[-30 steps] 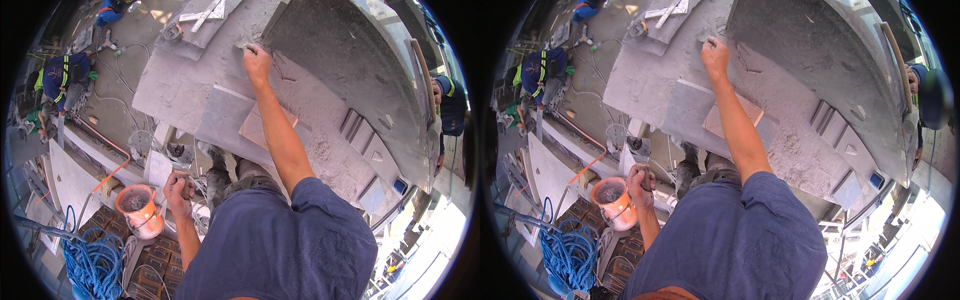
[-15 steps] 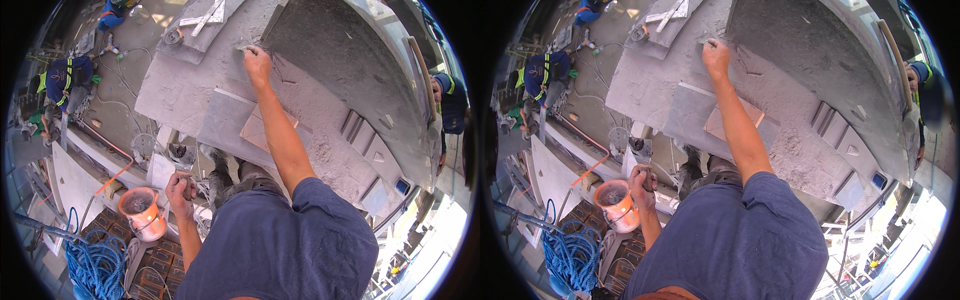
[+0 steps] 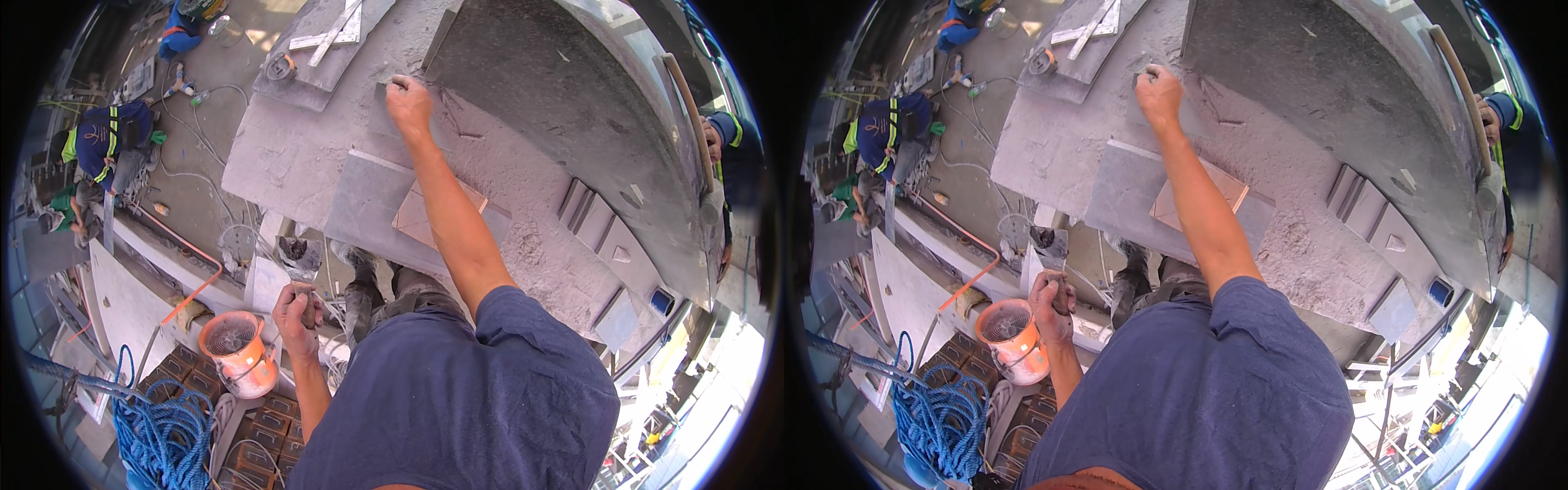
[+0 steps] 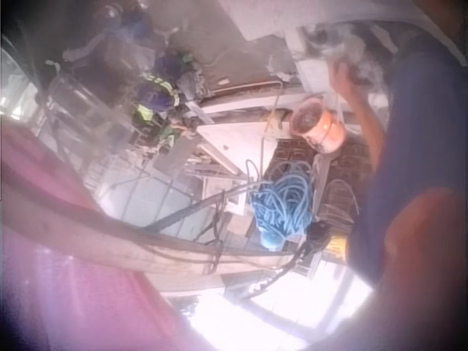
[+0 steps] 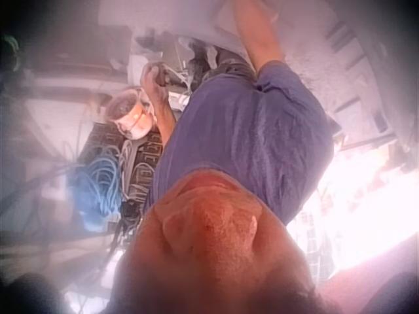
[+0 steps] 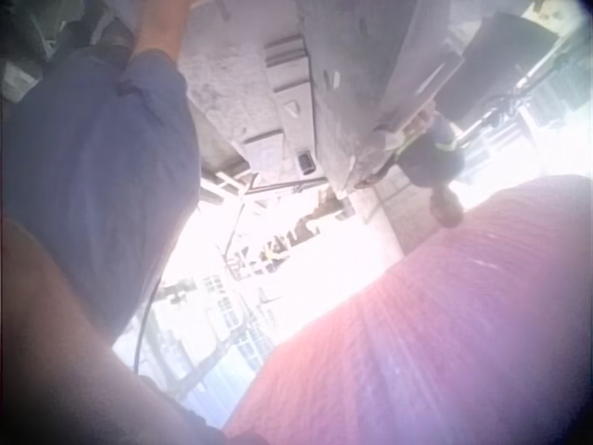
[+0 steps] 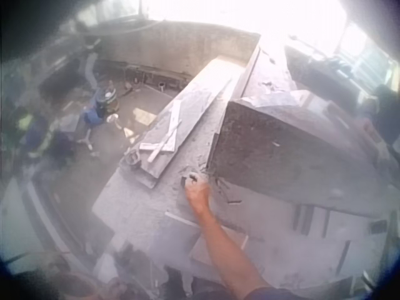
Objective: The person applies adhesive to a stone tile using a trowel, places the tile onto a curved surface, and taps it into position with a rubber mallet. The person repeats this process for multiple tiles, smoothing the joints between them.
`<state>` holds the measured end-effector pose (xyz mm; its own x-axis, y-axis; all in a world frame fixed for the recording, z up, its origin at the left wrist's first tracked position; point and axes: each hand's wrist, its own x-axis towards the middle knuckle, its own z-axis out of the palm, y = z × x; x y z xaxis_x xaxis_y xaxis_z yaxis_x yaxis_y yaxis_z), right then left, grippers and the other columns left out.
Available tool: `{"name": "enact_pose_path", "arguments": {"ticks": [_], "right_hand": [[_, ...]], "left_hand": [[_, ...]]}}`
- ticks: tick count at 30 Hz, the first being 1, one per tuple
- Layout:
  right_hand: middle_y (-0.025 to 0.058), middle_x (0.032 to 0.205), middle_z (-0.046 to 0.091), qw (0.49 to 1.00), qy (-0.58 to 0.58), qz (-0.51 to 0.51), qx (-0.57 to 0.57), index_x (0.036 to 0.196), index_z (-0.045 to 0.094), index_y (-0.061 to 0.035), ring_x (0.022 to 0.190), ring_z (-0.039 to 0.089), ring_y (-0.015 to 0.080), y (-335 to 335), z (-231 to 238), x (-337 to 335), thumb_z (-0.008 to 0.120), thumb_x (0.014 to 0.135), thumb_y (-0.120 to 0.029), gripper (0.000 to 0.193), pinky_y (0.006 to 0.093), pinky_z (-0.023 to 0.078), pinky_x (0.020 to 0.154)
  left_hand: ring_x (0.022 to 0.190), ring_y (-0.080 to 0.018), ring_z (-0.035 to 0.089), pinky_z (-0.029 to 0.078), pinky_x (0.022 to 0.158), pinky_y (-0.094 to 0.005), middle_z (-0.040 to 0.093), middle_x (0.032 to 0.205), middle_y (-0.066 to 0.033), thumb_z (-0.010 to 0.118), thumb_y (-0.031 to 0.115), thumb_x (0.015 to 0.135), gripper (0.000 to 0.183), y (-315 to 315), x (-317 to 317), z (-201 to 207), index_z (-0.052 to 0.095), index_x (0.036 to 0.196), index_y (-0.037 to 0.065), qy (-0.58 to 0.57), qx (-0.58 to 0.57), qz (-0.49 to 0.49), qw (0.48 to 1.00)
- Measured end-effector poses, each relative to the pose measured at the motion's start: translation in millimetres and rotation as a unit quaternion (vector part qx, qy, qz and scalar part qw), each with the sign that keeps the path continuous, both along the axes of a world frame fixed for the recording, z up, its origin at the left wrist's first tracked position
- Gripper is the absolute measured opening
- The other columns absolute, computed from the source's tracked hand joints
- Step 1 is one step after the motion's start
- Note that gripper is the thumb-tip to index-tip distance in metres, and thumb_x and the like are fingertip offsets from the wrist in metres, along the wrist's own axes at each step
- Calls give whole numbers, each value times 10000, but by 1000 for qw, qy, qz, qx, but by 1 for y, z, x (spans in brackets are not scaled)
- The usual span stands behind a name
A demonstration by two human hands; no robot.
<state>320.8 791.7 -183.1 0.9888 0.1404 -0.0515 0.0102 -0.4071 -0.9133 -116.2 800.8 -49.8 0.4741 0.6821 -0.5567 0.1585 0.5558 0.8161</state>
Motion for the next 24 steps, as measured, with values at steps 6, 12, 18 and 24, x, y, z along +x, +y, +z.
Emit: {"name": "enact_pose_path", "arguments": {"ticks": [6, 12, 18, 24], "right_hand": [[239, 1171, 810, 999, -9, 10, 36, 1228, 821, -34, 1120, 779, 348, 11, -16, 13, 681, 921, -189, 372, 407, 579, 1024], [102, 1270, 778, 988, -37, 77, 131, 1311, 797, -77, 1132, 748, 201, -27, 30, 2, 661, 975, -50, 364, 325, 567, 1007], [118, 1311, 746, 972, -126, 173, 100, 1321, 790, -104, 1146, 738, 223, -112, 158, -39, 666, 965, -8, 389, 354, 578, 1002], [124, 1282, 758, 939, -267, 219, 0, 1321, 794, -106, 1126, 751, 264, -220, 250, -125, 700, 894, 49, 463, 377, 610, 955]], "left_hand": [[608, -125, 573, 439, 532, -251, 667, 809, -79, 664, 203, 988, 279, 5, 11, 8, 716, 1106, -44, 6, 7, -20, 1000], [561, -86, 524, 429, 519, -246, 666, 798, -56, 647, 172, 1003, 251, 30, 42, 6, 738, 1117, -33, -30, 35, -108, 993], [554, -62, 510, 400, 502, -246, 697, 793, -52, 653, 180, 1005, 264, 55, 111, 3, 767, 1146, -12, -68, 25, -200, 977], [532, -56, 505, 386, 474, -242, 701, 792, -65, 659, 174, 998, 275, 45, 125, 32, 771, 1141, -32, -130, 9, -295, 946]]}}
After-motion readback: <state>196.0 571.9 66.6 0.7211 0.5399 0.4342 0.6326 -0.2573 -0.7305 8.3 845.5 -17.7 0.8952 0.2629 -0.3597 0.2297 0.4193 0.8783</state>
